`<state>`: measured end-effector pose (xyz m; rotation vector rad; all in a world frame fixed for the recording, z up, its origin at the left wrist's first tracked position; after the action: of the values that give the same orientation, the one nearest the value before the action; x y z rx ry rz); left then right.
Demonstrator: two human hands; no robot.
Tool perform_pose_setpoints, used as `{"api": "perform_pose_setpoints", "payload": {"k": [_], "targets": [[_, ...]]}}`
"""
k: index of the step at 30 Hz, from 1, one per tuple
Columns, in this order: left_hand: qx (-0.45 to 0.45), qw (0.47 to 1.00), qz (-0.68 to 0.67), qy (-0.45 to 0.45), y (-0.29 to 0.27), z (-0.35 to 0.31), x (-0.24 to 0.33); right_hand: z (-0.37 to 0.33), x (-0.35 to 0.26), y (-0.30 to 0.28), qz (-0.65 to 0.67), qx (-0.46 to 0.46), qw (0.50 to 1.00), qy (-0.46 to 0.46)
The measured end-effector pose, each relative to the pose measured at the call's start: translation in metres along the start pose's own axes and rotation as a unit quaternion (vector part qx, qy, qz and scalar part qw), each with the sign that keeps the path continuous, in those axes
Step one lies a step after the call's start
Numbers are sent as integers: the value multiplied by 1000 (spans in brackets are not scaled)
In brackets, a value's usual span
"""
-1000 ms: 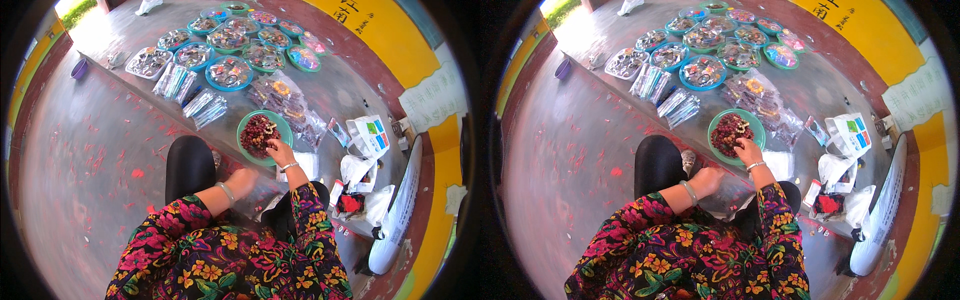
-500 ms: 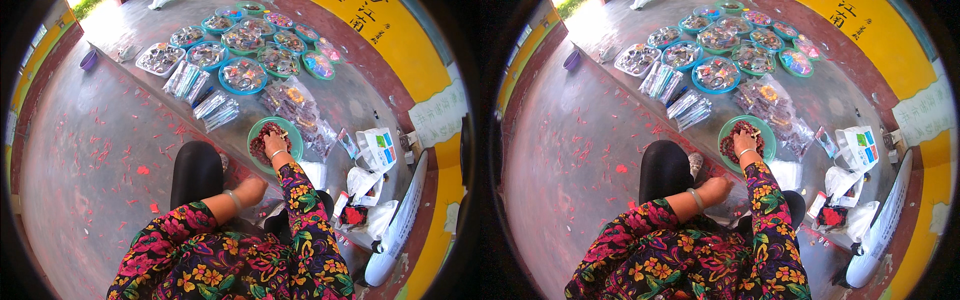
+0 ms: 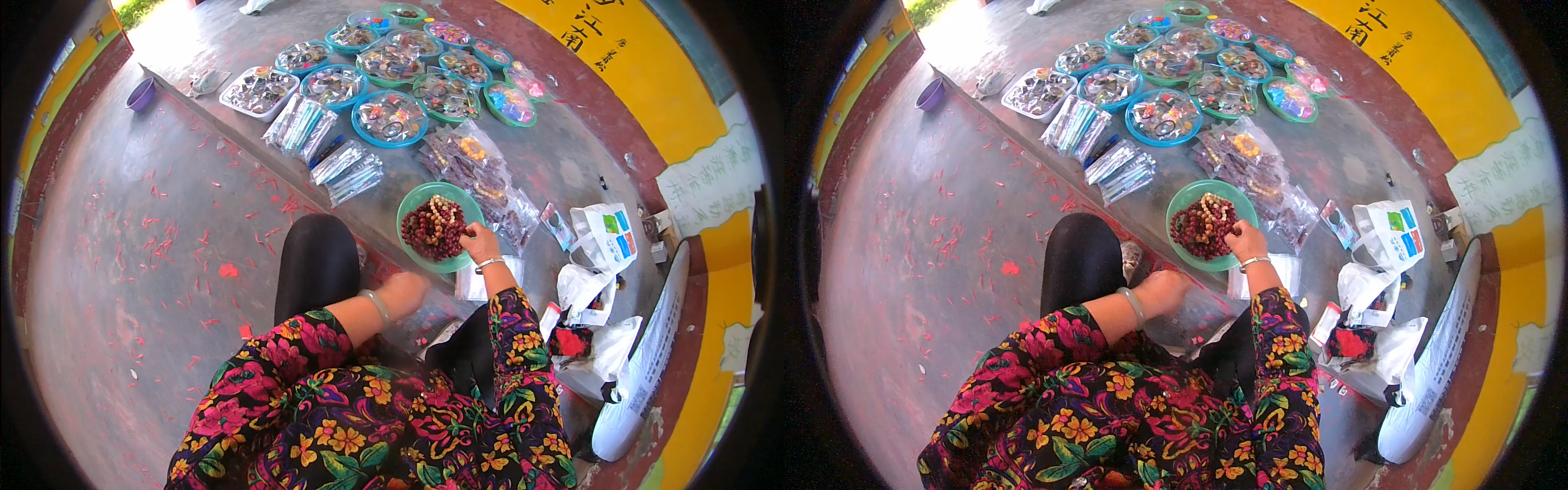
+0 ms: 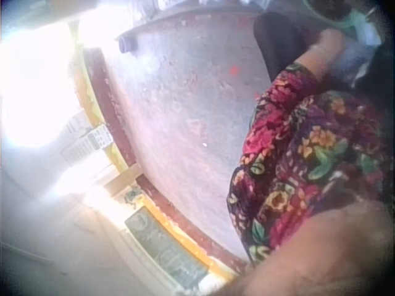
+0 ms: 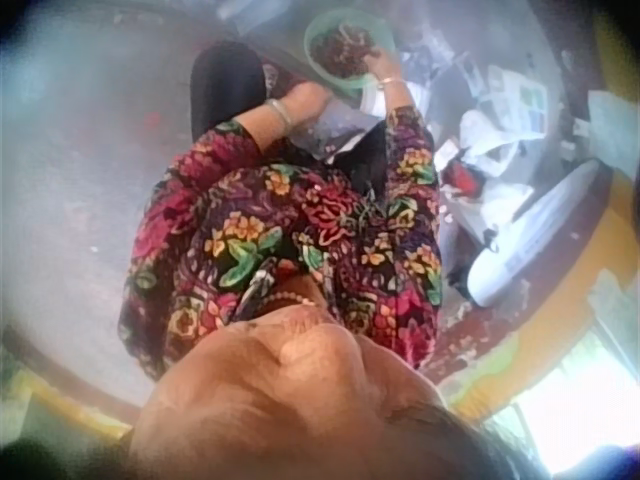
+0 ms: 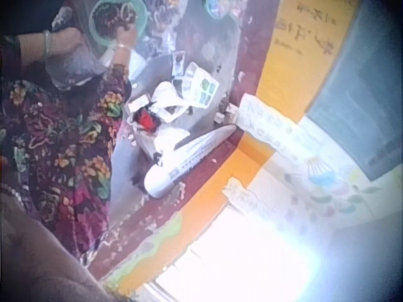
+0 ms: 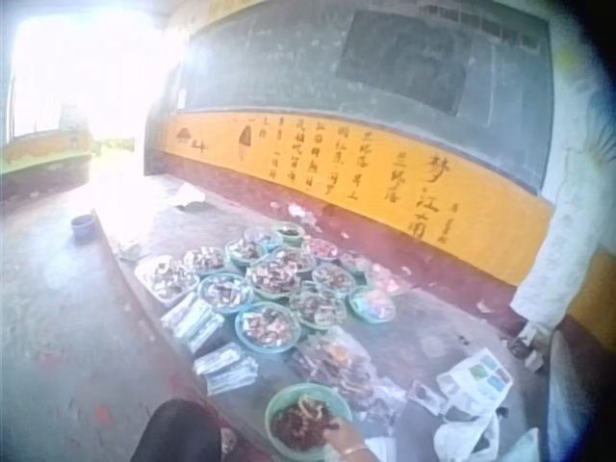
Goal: The person sits on the floor and repeatedly picks up beaded bracelets from a green bowl, places them into small clear plastic bags, and sets the filled bags aside. The person handles the beads and bags by hand throughout the clip.
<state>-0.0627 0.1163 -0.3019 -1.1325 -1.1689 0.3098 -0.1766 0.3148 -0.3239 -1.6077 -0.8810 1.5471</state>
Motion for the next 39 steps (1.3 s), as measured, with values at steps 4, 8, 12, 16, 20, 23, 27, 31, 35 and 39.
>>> {"api": "perform_pose_setpoints", "payload": {"k": [4,8,12,16,20,23,27,31,35,39], "targets": [[37,999,-8,-12,11,4,-12,-10,19,-15,147,-23,989,19],[77,996,-29,-45,15,7,-21,-26,5,-41,231,-52,971,30],[96,991,-45,-78,8,9,-22,-47,-15,-72,312,-90,946,-14],[107,990,-52,-70,8,12,-25,-71,-41,-92,362,-138,921,-44],[125,988,-69,-64,10,13,-27,-86,-60,-96,324,-180,926,-67],[137,985,-83,-62,6,12,-22,-91,-69,-98,274,-188,939,-86],[131,985,-101,-57,4,11,-19,-92,-69,-96,233,-193,946,-119],[101,987,-96,-76,4,10,-20,-94,-73,-96,235,-252,933,-101],[107,987,-100,-71,7,10,-22,-95,-72,-93,196,-254,938,-130],[110,988,-98,-44,2,10,-18,-97,-72,-91,163,-237,947,-143]]}}
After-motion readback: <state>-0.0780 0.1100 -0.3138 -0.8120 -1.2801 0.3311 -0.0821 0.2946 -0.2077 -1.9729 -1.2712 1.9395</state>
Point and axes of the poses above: each hand's wrist, its own z-axis towards the middle knuckle, its own y-axis out of the palm, x = y × z, the point moved 2 cm from there along z, towards the middle knuckle, and after that the axes turned 7 degrees about x, right-handed, at the moved point
